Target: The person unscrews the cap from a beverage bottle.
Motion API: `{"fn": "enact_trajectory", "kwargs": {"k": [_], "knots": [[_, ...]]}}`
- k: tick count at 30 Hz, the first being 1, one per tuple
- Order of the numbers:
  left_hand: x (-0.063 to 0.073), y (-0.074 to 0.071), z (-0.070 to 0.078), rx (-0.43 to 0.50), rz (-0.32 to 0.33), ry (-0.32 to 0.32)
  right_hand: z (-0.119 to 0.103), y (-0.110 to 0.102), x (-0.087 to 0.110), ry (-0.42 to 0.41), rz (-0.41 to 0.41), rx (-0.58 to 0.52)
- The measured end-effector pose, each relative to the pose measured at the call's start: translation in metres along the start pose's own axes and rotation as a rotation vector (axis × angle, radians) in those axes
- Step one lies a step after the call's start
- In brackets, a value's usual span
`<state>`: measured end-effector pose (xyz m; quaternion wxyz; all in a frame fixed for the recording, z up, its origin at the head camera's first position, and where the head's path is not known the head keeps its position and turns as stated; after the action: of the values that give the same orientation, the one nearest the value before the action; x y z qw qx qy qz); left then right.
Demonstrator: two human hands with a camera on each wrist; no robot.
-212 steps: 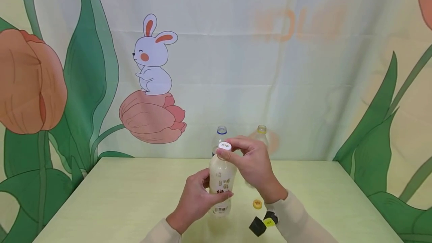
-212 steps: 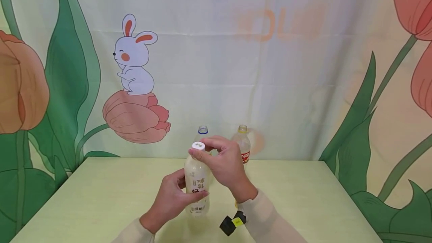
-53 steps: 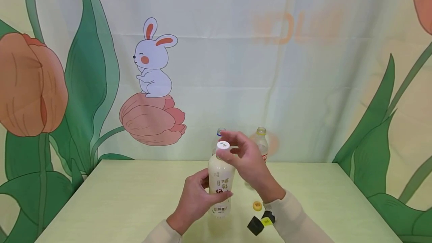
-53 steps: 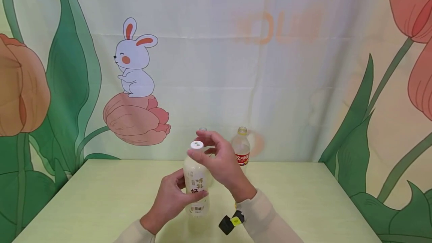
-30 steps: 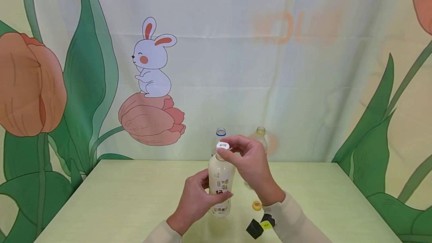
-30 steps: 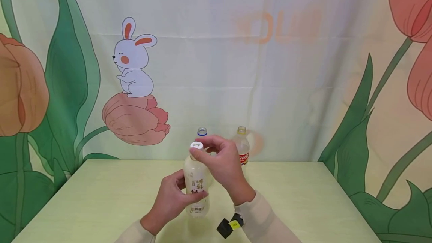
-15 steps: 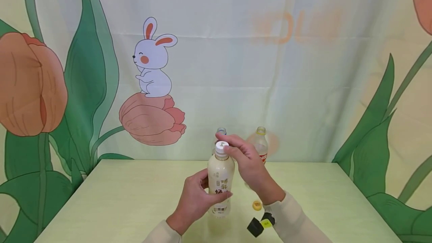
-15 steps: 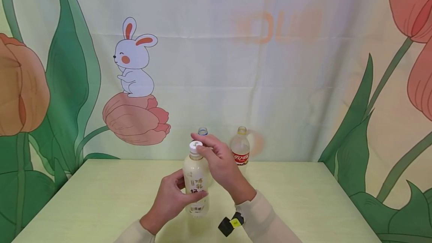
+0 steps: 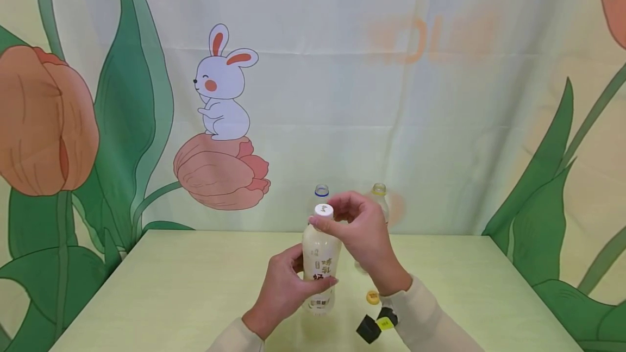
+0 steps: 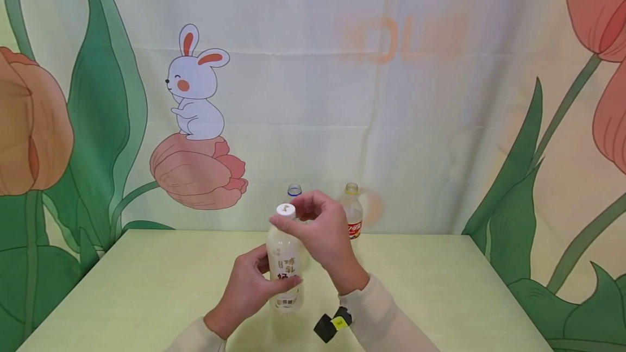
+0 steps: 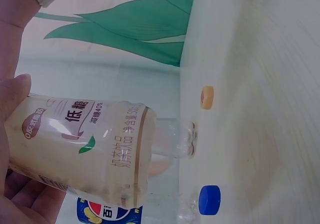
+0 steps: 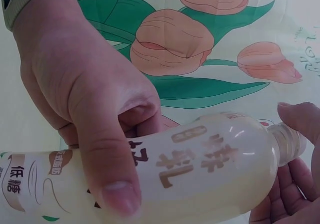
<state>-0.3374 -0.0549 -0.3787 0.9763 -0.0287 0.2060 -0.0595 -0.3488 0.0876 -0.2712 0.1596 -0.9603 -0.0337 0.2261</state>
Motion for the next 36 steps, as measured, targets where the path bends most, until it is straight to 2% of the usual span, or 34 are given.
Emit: {"fn": "enact_trajectory", "kwargs": {"k": [6, 14, 20, 24, 27, 33, 36], "knots": [[-0.001, -0.001, -0.001, 0.003, 0.001, -0.002, -0.002, 0.001, 0.0, -0.038, -0.037, -0.026], [-0.001, -0.001, -0.001, 0.002, 0.0, -0.011, -0.001, 0.006, 0.001, -0.049, -0.112, -0.041], [-0.002, -0.001, 0.001, 0.016, 0.006, 0.012, -0.003, 0.015, 0.002, -0.121, -0.202, -0.082], [-0.001, -0.001, 0.001, 0.022, 0.01, 0.016, -0.004, 0.017, 0.002, -0.136, -0.219, -0.076], [0.0, -0.002, 0.0, 0.022, 0.008, 0.008, -0.002, 0.015, 0.002, -0.107, -0.192, -0.06], [0.002, -0.002, -0.001, 0.009, 0.001, -0.007, 0.003, 0.006, 0.001, -0.01, -0.045, -0.016], [0.002, -0.002, -0.002, 0.008, -0.001, -0.009, 0.003, 0.004, 0.003, 0.029, -0.009, -0.018]]}}
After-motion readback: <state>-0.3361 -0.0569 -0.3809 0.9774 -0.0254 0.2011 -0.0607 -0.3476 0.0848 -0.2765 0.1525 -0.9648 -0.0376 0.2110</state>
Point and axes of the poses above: each hand's wrist, its own x-axis away from the middle knuckle, its own y-axis out of the palm, z = x × y, the point moved 9 cm from there along -x, towards the middle knuckle, and after that the axes turned 10 degrees about x, right-handed, at the moved point
